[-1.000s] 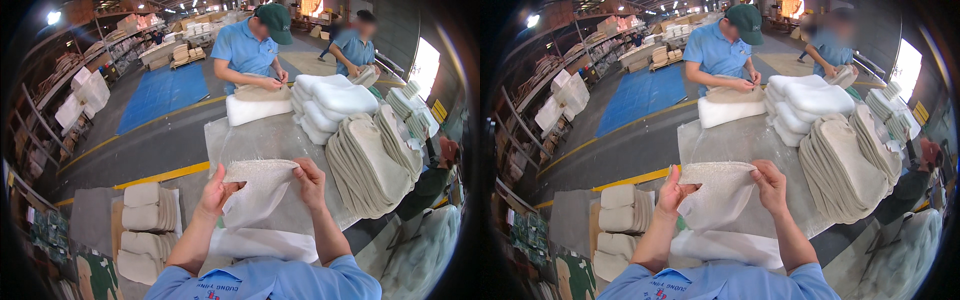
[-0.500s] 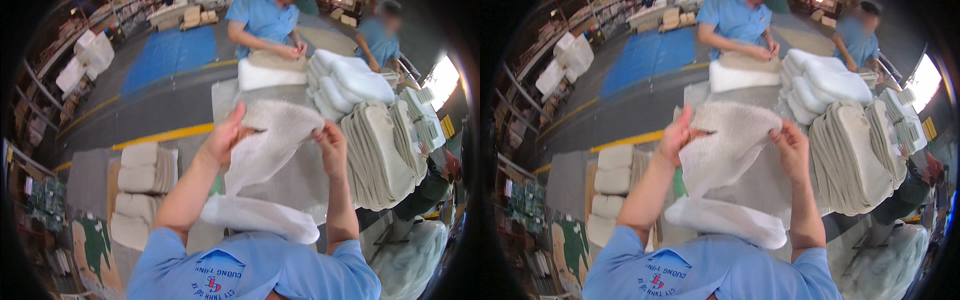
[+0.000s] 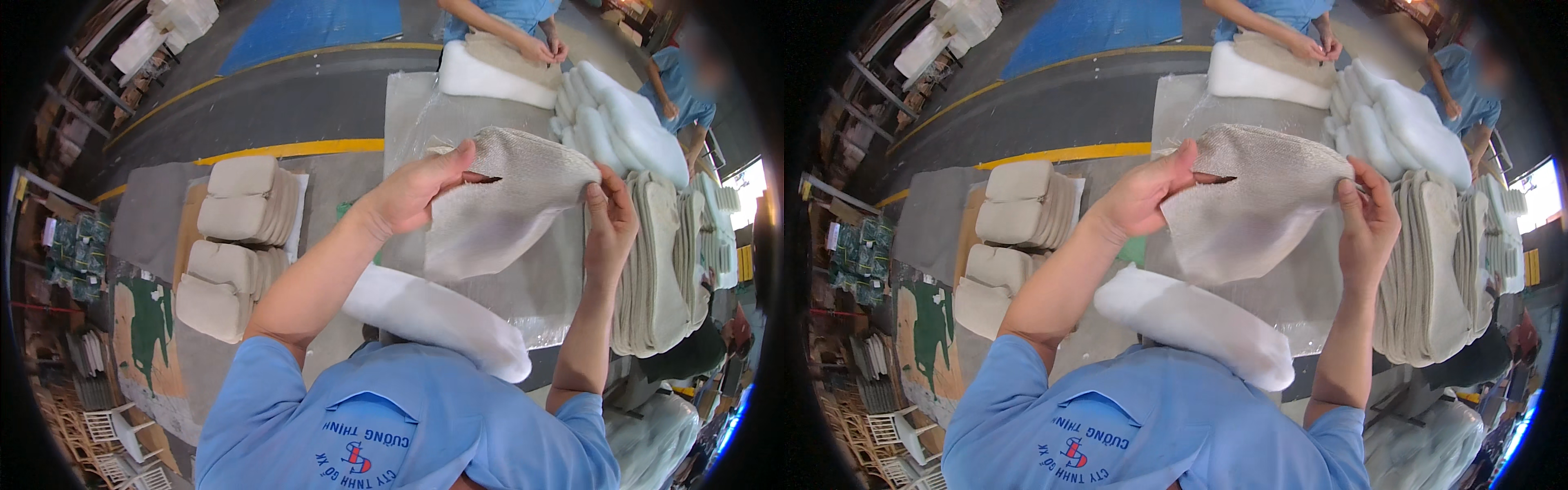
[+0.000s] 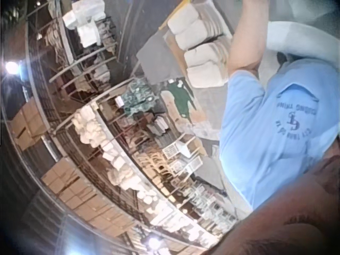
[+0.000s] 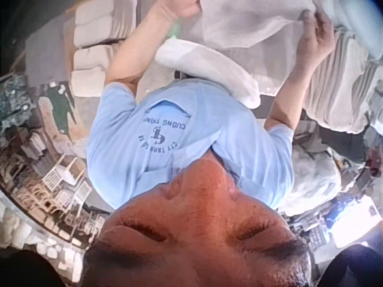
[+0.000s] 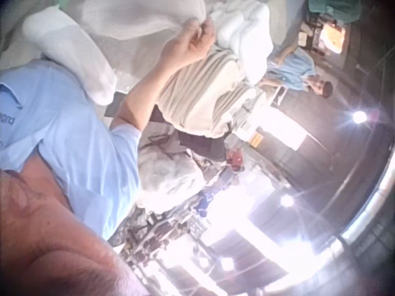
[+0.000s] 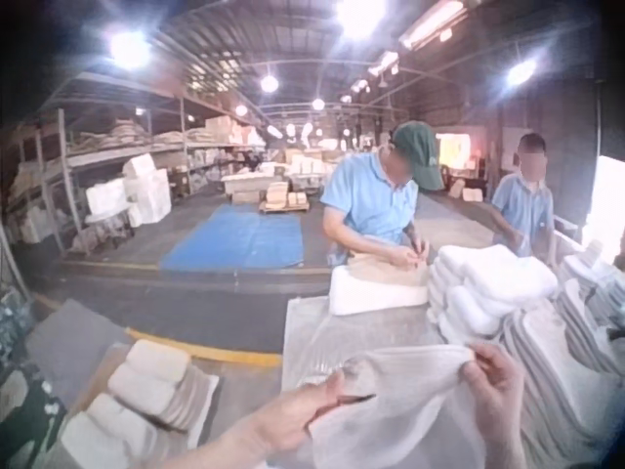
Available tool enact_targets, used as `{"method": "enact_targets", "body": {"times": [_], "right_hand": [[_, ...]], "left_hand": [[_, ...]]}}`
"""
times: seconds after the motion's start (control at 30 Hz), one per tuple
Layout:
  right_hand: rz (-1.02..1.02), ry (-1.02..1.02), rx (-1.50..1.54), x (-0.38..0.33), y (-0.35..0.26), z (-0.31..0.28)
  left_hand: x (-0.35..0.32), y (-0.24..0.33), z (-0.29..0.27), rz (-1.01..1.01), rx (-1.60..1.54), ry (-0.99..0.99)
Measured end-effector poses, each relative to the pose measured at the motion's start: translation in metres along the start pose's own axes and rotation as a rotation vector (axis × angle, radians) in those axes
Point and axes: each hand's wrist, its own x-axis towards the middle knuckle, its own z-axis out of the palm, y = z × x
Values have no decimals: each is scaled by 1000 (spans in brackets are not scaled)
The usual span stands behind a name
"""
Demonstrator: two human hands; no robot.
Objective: The person inserts white foam inserts into beige fabric pillow covers and ties the closures. They repeatedly pick up foam and covers, align the opening, insert the foam, and secure the cover by tying the drawstring. Finished pillows are stacked on the table.
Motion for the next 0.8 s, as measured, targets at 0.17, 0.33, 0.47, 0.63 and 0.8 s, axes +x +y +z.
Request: {"method": "enact_targets", "body": {"times": [0.17,0.33,0.47,0.63,0.8], "right_hand": [[-335,-290,-335,12,-47,42],[-228,-610,-556,17,-59,70],[-225,-711,-620,19,-45,73],[-376,-679,-586,12,-29,76],[-386,-481,-600,7,-45,64]], "left_hand": [[27,-14,8,3,-13,-66],[37,-41,14,18,-140,-84],[25,-61,-6,-34,-240,-230],[13,-88,-13,49,-389,-123],[-4,-127,-16,74,-231,209]]}}
